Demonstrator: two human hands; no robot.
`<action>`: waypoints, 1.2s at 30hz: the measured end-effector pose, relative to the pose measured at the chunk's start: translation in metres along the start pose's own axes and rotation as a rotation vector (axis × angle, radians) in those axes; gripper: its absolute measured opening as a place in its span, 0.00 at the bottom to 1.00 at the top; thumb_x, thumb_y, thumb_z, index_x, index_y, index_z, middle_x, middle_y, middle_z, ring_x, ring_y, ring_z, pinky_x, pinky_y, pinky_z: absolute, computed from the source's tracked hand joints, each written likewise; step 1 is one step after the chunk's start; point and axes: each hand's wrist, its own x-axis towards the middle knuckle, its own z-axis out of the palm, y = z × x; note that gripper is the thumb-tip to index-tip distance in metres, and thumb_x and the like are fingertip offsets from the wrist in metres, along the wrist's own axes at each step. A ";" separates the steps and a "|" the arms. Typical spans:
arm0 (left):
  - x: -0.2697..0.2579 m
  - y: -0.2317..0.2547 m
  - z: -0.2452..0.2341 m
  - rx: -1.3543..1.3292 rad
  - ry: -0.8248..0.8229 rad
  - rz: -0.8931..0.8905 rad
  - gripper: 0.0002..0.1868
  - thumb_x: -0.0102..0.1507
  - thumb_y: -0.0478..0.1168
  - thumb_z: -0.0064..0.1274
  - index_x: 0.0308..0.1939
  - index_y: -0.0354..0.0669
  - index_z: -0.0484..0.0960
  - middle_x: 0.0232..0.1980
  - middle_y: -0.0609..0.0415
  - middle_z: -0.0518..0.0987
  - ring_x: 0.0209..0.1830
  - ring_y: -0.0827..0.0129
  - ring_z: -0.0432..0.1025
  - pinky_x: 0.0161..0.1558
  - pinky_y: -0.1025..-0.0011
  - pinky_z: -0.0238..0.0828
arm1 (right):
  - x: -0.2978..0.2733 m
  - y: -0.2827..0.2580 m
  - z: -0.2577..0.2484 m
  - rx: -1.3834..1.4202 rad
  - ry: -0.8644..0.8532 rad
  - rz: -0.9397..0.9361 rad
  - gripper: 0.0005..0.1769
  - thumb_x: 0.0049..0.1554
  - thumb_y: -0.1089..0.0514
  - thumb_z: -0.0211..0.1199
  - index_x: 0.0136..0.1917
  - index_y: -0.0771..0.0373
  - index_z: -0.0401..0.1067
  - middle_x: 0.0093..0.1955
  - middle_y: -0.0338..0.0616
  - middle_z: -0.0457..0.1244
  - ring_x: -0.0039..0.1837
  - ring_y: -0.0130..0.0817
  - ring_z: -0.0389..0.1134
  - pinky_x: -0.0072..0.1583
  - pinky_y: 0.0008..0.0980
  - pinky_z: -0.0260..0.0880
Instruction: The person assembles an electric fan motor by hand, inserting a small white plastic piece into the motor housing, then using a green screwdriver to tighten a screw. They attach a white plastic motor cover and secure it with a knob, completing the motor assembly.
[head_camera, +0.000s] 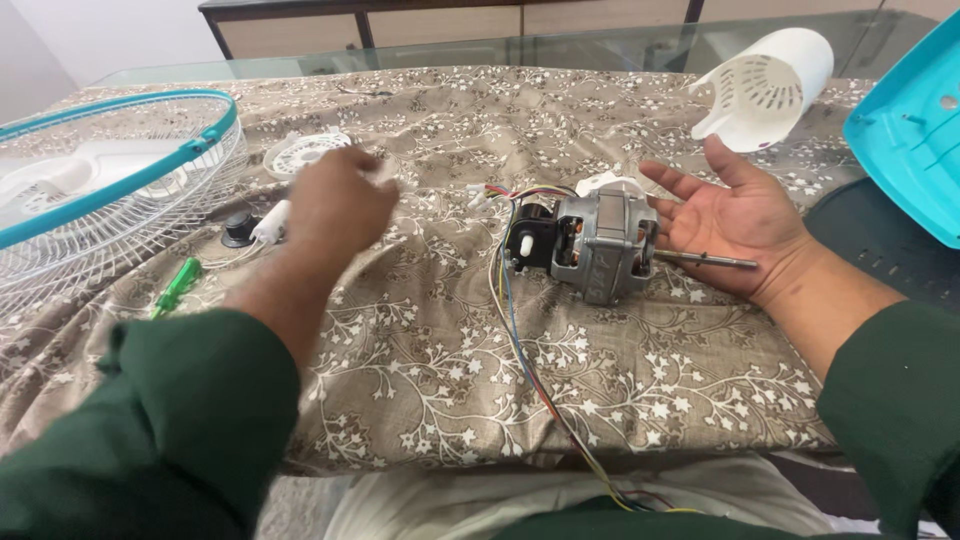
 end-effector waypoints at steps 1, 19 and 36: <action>-0.006 0.014 0.002 -0.047 -0.070 -0.004 0.26 0.62 0.57 0.59 0.54 0.41 0.86 0.50 0.43 0.84 0.51 0.56 0.80 0.56 0.61 0.75 | 0.001 0.001 0.000 0.062 -0.058 0.021 0.36 0.70 0.38 0.54 0.74 0.72 0.60 0.71 0.67 0.59 0.70 0.57 0.64 0.71 0.53 0.63; -0.083 0.105 0.031 -0.766 -0.633 -0.343 0.42 0.55 0.72 0.55 0.41 0.29 0.84 0.32 0.47 0.83 0.25 0.65 0.78 0.27 0.69 0.79 | -0.001 0.001 0.003 -0.063 -0.020 -0.051 0.41 0.64 0.33 0.60 0.73 0.70 0.63 0.67 0.55 0.64 0.68 0.46 0.66 0.70 0.51 0.64; -0.073 0.110 0.043 -1.150 -0.501 -0.448 0.25 0.59 0.59 0.57 0.45 0.41 0.83 0.38 0.54 0.84 0.30 0.71 0.80 0.33 0.72 0.81 | -0.010 0.006 0.028 -0.081 -0.032 -0.048 0.44 0.60 0.32 0.62 0.73 0.68 0.62 0.71 0.60 0.60 0.71 0.52 0.63 0.72 0.51 0.61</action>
